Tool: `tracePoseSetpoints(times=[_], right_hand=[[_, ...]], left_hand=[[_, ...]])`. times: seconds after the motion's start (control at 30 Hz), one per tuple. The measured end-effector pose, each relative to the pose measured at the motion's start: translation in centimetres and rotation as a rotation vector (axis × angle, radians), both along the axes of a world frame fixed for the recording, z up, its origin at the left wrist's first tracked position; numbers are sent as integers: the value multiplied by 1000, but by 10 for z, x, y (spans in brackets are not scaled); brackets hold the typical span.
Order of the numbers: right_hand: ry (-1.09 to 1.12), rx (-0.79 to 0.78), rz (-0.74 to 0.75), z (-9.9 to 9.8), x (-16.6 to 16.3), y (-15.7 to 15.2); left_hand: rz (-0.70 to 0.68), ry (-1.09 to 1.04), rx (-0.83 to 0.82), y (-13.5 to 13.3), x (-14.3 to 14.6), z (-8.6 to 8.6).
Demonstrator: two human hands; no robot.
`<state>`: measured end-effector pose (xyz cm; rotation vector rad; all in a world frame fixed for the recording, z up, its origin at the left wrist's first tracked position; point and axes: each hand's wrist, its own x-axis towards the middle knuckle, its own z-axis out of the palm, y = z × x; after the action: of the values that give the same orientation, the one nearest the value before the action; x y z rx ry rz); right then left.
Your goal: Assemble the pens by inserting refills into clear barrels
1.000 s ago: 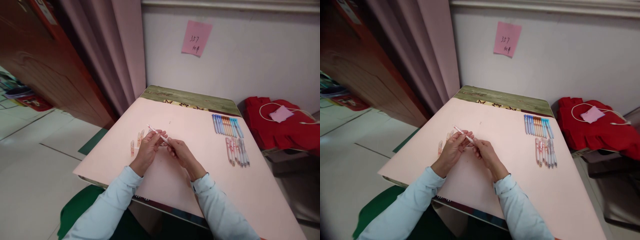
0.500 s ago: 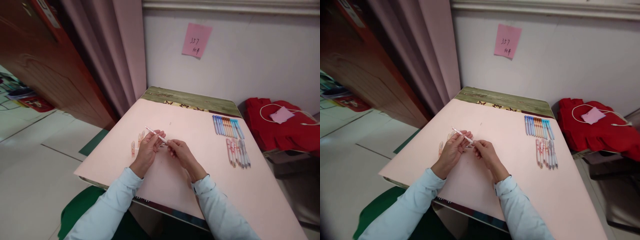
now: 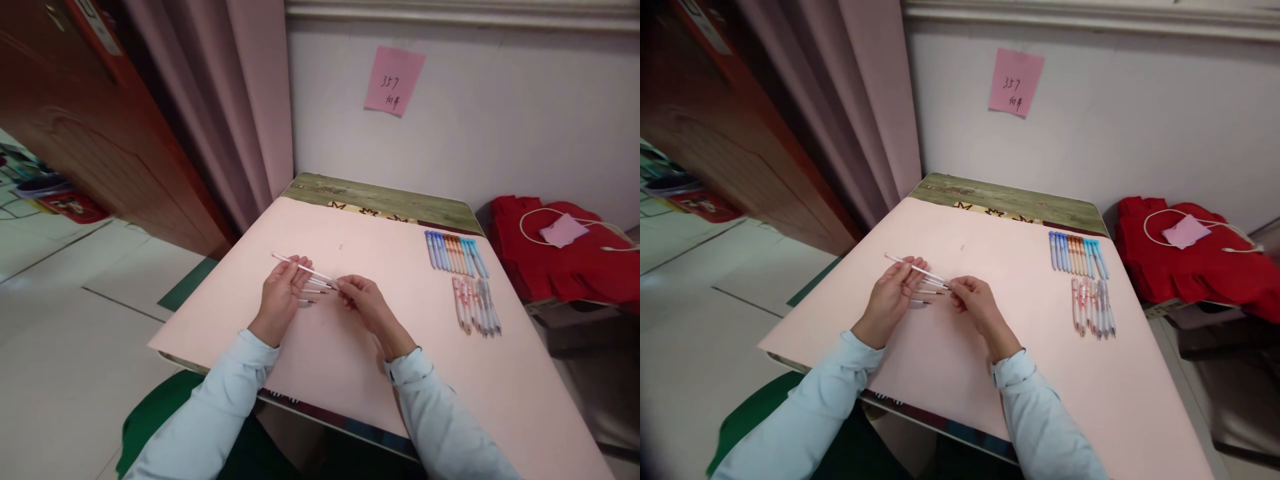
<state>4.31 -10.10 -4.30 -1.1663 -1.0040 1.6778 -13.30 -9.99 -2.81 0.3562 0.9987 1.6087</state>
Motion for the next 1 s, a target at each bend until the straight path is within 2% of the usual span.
tracePoseSetpoints(times=[0.13, 0.2, 0.27, 0.37, 0.5, 0.63, 0.73, 0.8, 0.9, 1.0], right_hand=[[-61, 44, -149, -8, 11, 6], [-206, 117, -254, -14, 13, 8], [-453, 241, -310, -19, 10, 10], [-794, 458, -260, -23, -4, 17], [-1010, 624, -148, -23, -30, 28], [-1018, 637, -88, -26, -35, 32], [-874, 672, -228, -25, -28, 29], [-759, 761, -289, -22, -26, 24], [-702, 916, -224, -17, -30, 17], [-777, 960, -164, -17, -36, 13]], left_hand=[[128, -33, 28, 8, -23, 5], [167, -21, 48, 11, -32, 9], [185, -4, 56, 13, -38, 12], [174, 6, 39, 12, -39, 15], [153, 13, 27, 9, -35, 16], [164, 20, 41, 8, -39, 15], [152, 14, 50, 8, -38, 12], [119, 10, 37, 7, -33, 10], [44, 8, -2, 2, -19, 7], [-21, 34, -19, -1, -11, 5]])
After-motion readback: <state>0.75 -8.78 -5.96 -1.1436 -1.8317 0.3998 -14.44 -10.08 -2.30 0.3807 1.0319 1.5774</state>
